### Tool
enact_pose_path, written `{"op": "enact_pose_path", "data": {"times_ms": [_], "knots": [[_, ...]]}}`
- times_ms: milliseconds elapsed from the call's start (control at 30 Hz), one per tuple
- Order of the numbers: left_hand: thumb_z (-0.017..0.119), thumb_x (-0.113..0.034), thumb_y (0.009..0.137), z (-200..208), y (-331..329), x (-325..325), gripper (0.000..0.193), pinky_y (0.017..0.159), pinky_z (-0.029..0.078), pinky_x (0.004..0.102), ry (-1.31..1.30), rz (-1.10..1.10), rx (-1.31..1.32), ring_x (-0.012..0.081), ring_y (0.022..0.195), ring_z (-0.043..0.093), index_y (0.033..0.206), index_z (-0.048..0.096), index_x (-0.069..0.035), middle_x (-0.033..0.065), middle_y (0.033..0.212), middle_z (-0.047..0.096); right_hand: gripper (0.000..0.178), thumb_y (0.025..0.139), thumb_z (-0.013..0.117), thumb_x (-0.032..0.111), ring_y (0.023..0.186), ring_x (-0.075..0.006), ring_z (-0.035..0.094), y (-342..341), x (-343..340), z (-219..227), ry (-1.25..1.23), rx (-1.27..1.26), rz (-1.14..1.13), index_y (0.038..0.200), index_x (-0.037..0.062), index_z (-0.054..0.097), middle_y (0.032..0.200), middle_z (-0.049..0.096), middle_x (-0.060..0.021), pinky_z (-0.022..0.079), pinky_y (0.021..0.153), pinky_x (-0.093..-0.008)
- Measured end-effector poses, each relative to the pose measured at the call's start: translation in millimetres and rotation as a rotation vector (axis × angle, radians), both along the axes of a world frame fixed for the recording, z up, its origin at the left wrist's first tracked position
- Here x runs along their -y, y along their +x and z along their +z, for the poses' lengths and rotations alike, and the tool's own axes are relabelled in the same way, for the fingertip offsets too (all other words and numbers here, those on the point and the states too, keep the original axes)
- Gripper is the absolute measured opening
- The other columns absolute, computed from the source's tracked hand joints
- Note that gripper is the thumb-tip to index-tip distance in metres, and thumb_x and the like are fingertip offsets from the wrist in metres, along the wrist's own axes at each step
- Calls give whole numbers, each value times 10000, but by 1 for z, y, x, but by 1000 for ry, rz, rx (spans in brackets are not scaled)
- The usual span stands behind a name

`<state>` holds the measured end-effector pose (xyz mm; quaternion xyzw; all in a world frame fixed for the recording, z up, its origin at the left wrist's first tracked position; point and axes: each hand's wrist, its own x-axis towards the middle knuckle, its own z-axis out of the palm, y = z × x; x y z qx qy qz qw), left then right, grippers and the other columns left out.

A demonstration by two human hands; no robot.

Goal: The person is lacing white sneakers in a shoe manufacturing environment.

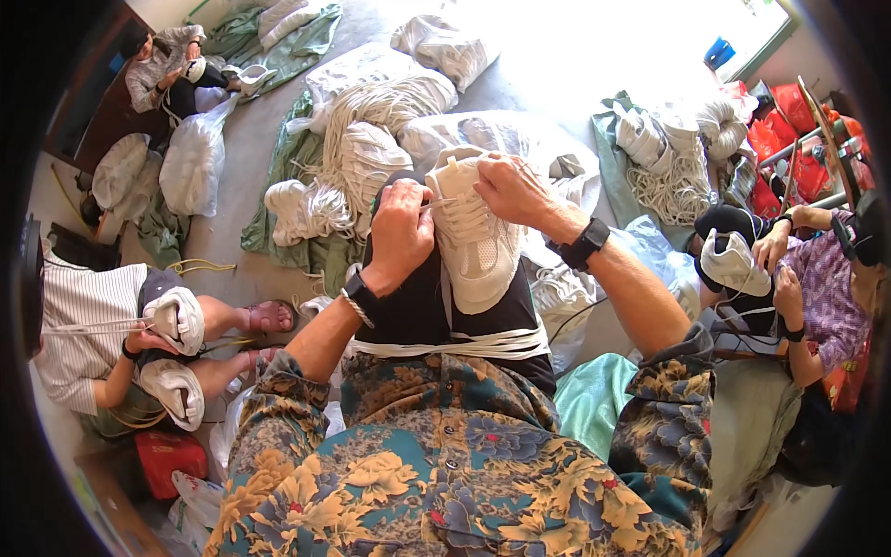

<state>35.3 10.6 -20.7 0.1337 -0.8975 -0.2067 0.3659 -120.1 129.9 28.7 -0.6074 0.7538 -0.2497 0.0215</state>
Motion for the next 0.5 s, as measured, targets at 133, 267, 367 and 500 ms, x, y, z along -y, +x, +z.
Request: {"op": "enact_pose_path", "data": {"times_ms": [133,267,367,500], "knots": [[584,-127,722,-3,-2,9,99,681,400,420,-123,3,239,311,769,532,770,572,-41,121,782,569,173,773,553,118,648,-370,544,-2,3,-6,-2,-5,-35,710,-37,507,710,541,-187,421,589,-415],[543,-121,721,-3,-1,23,83,706,392,384,-133,-99,351,264,722,560,692,599,-67,92,673,581,180,774,550,121,605,-334,535,-8,2,-10,-39,24,-3,697,-33,502,675,529,-177,411,566,-396],[546,-99,670,8,3,33,63,701,385,363,-401,-58,226,229,743,549,684,600,-71,77,688,574,208,776,555,131,538,-265,495,-12,0,-9,72,148,-27,664,-33,492,604,502,-153,390,533,-365],[539,-85,680,-7,10,28,56,701,383,350,-464,-10,323,224,751,535,680,593,-69,68,706,552,217,781,574,152,501,-195,448,-18,-5,-8,112,208,-81,675,-33,529,543,483,-126,370,500,-341]]}}
